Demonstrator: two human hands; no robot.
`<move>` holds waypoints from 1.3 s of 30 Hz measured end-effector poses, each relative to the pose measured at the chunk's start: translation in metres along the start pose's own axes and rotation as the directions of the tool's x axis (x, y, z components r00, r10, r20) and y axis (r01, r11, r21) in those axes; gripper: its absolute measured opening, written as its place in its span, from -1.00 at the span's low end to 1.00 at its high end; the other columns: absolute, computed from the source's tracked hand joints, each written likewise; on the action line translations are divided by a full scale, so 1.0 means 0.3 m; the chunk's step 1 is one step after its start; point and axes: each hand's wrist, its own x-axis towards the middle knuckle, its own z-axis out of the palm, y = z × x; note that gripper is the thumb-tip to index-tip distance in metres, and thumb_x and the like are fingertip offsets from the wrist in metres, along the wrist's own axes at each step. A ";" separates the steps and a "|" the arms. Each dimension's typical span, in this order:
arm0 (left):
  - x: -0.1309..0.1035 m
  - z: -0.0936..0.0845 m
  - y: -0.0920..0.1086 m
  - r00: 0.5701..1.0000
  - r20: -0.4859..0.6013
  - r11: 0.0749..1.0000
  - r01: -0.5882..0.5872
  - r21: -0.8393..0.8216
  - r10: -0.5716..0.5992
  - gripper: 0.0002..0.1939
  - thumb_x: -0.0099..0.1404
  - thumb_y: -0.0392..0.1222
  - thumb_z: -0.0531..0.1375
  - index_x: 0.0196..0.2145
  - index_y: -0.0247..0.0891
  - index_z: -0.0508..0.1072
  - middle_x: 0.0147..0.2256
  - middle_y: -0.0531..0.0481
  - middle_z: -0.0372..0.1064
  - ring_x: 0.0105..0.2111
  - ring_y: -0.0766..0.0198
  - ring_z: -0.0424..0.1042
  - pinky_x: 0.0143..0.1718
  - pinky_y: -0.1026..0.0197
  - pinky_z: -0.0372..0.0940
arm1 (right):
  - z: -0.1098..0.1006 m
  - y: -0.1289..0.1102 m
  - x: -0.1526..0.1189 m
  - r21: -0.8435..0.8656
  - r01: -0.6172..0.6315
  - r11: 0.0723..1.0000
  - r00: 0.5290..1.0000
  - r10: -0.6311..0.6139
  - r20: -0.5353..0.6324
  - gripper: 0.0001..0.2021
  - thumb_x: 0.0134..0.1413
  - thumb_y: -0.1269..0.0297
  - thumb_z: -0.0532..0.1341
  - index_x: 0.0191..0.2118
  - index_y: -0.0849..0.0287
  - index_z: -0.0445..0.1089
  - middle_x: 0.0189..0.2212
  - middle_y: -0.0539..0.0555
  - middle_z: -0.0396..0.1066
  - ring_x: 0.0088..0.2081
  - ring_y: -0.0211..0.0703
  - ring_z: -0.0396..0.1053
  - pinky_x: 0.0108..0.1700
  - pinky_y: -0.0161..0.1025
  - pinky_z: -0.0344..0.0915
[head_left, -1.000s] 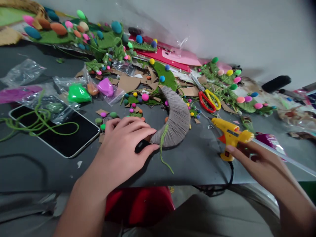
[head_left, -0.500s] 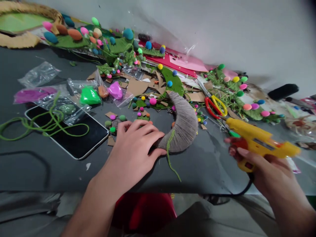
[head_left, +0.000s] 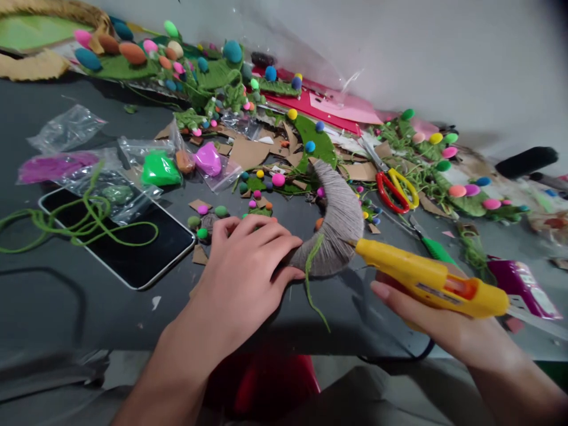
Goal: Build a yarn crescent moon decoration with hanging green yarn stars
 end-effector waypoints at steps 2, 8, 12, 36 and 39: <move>-0.003 0.002 0.000 1.000 -0.006 1.000 -0.002 0.001 0.003 -0.81 0.32 -0.14 0.35 -0.10 -0.08 0.55 -0.07 0.03 0.59 0.03 0.02 0.42 0.01 -0.12 0.04 | 0.007 -0.007 0.010 0.000 -0.001 1.000 0.998 0.001 0.055 -0.84 0.12 0.20 0.33 -0.43 0.10 0.44 -0.59 -0.06 0.40 -0.62 -0.25 0.32 -0.67 -0.32 0.25; -0.001 0.009 0.000 0.999 -0.031 1.000 -0.017 0.018 0.017 -0.83 0.34 -0.15 0.33 -0.10 -0.08 0.55 -0.08 0.05 0.59 0.03 0.02 0.42 0.01 -0.11 0.04 | 0.025 -0.024 0.025 -0.007 0.009 1.000 0.995 -0.008 0.104 -0.79 0.17 0.18 0.29 -0.45 0.10 0.39 -0.61 -0.05 0.36 -0.62 -0.26 0.28 -0.67 -0.30 0.17; 0.001 0.012 -0.001 0.999 -0.042 0.999 -0.023 0.035 0.025 -0.83 0.34 -0.15 0.31 -0.10 -0.07 0.55 -0.07 0.03 0.59 0.03 0.00 0.43 0.00 -0.11 0.05 | 0.033 -0.019 0.033 0.019 0.026 0.999 0.994 -0.028 0.109 -0.75 0.17 0.15 0.29 -0.49 0.09 0.35 -0.63 -0.07 0.30 -0.64 -0.28 0.22 -0.67 -0.28 0.13; 0.000 0.013 -0.008 0.999 -0.035 0.998 -0.037 0.054 0.039 -0.79 0.32 -0.12 0.33 -0.08 -0.07 0.52 -0.05 0.04 0.57 0.05 -0.05 0.42 0.03 -0.15 0.07 | 0.036 -0.008 0.044 -0.005 0.015 1.000 0.997 -0.014 0.070 -0.81 0.12 0.25 0.28 -0.50 0.08 0.46 -0.51 0.02 0.54 -0.56 -0.19 0.47 -0.66 -0.31 0.22; -0.001 0.014 -0.011 0.999 -0.032 0.998 -0.033 0.056 0.034 -0.80 0.32 -0.11 0.33 -0.09 -0.06 0.52 -0.06 0.04 0.58 0.06 -0.06 0.41 0.03 -0.16 0.07 | 0.037 -0.008 0.044 -0.016 -0.008 1.000 0.997 0.009 0.073 -0.86 0.13 0.24 0.28 -0.44 0.08 0.51 -0.45 0.02 0.58 -0.52 -0.17 0.51 -0.67 -0.32 0.22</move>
